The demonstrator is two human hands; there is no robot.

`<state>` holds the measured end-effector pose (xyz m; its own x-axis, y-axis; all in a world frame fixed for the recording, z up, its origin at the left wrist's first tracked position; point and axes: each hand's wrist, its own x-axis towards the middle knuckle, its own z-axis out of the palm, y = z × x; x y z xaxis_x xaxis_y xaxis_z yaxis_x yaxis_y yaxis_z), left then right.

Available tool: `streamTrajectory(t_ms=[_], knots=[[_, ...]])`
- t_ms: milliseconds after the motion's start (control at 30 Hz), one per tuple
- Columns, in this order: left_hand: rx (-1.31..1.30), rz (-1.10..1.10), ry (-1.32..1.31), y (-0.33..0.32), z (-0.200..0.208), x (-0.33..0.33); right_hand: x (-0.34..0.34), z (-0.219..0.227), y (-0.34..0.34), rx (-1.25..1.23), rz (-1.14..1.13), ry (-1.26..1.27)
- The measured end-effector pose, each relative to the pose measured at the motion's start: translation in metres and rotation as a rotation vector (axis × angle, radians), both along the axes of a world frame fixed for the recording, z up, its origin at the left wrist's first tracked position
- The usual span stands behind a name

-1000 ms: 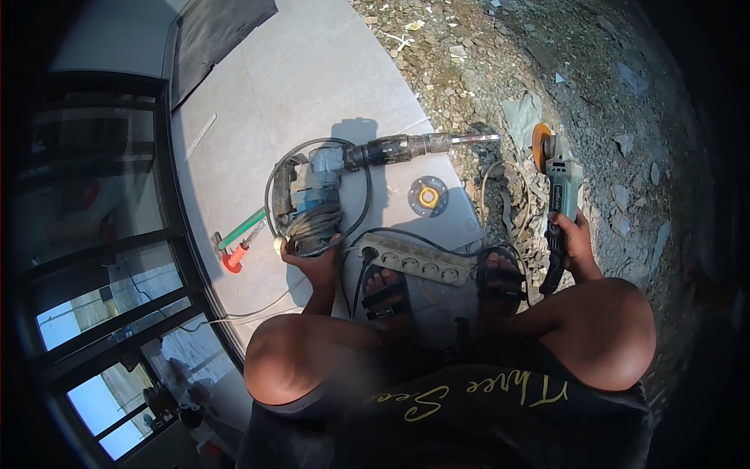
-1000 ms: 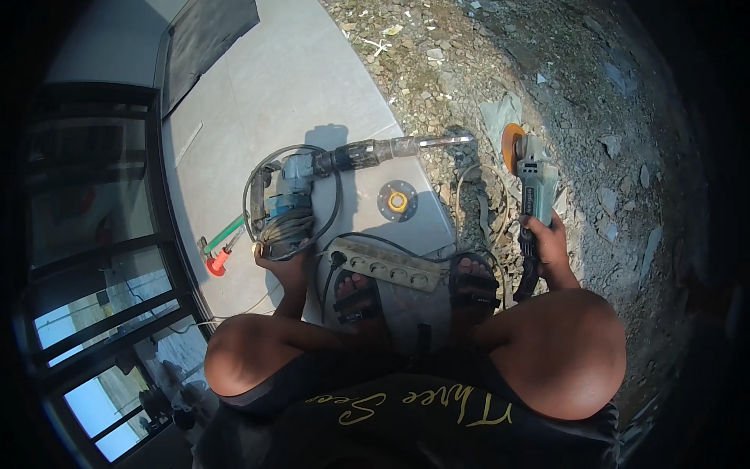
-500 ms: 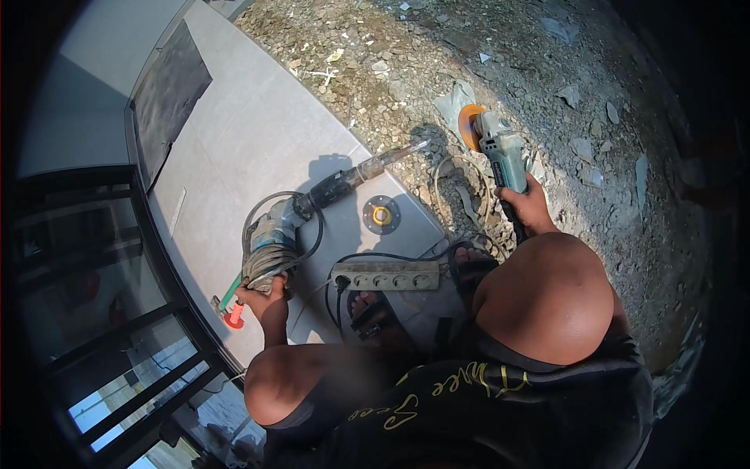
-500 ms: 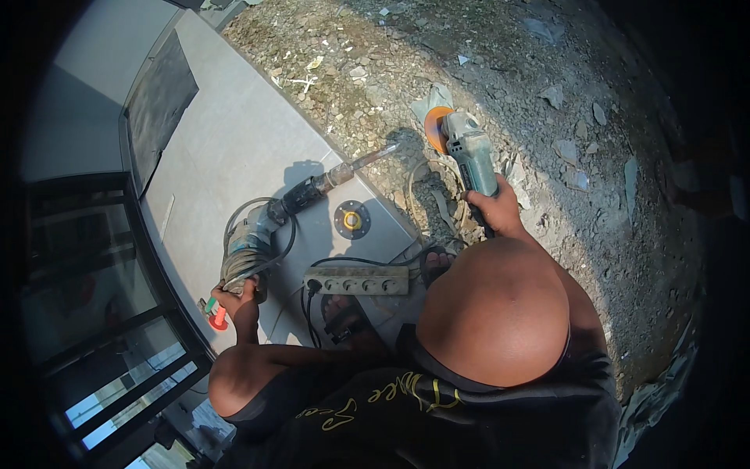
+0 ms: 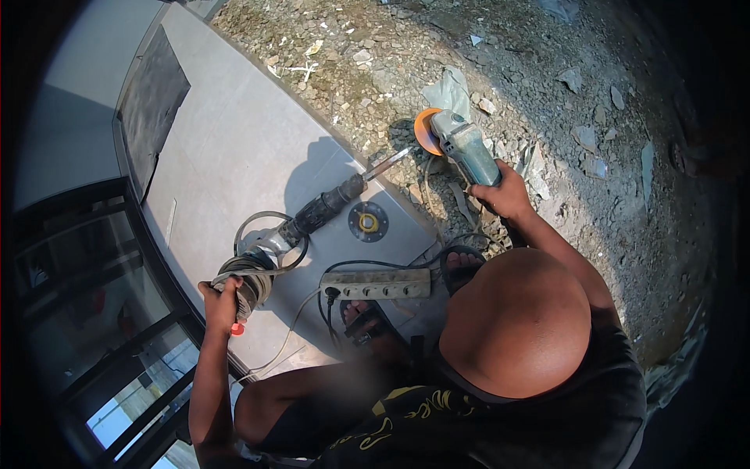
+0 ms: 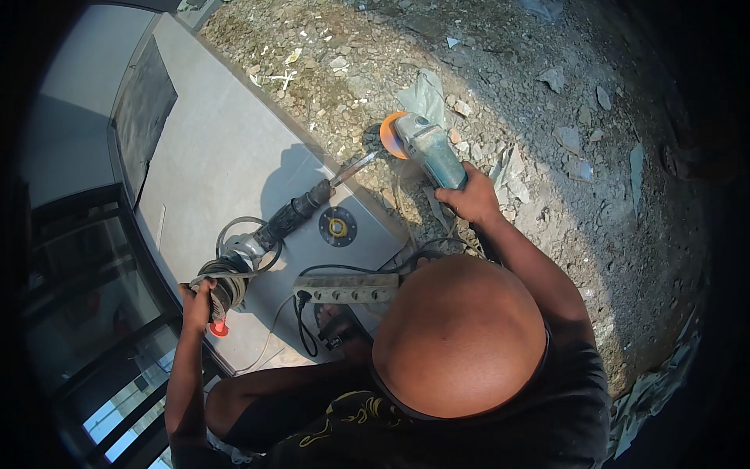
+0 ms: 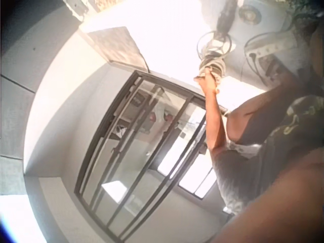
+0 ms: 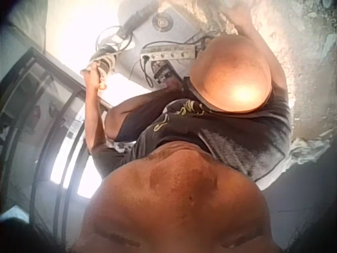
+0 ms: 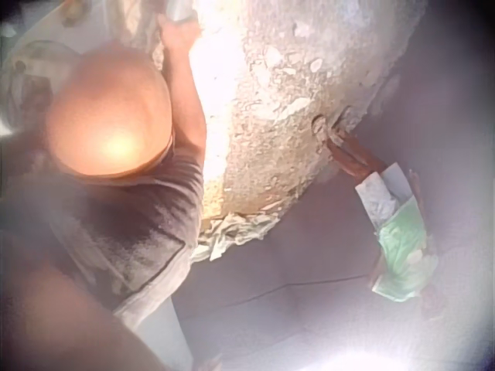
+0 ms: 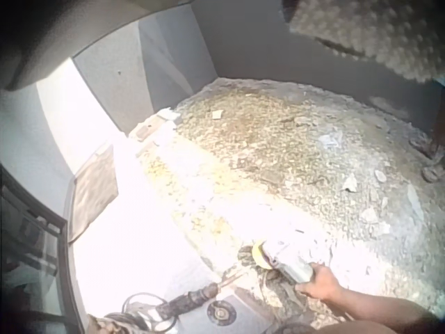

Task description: The person uses an angle grinder to smooth or cut the edge of a concrete or stone surface while holding a demolition hammer nearby.

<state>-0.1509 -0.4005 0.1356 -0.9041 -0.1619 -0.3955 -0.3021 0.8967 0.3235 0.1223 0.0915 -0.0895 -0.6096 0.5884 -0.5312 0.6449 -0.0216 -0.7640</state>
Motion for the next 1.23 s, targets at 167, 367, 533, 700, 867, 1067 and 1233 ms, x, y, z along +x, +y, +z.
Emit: streamTrajectory(t_ms=[167,367,533,700,867,1067,1233], knots=[[-0.008,-0.072,0.050,-0.017,-0.010,0.003,-0.001,0.007,-0.002,-0.013,0.043,-0.007],[0.029,-0.101,0.031,-0.033,-0.015,0.026,-0.006,0.029,0.001,0.029,0.104,-0.061],[0.011,-0.114,-0.014,-0.028,-0.009,0.032,-0.011,0.027,0.004,0.042,0.148,-0.091],[0.040,-0.098,0.001,-0.029,-0.012,0.032,-0.015,0.031,-0.002,0.013,0.118,-0.070],[0.046,-0.105,0.016,-0.033,-0.014,0.030,-0.014,0.024,-0.008,0.001,0.072,-0.030],[0.028,-0.091,0.021,-0.029,-0.013,0.030,-0.012,0.015,-0.013,0.020,0.067,-0.043],[-0.025,-0.105,0.024,-0.027,-0.014,0.027,-0.010,0.016,-0.018,-0.014,0.042,-0.030]])
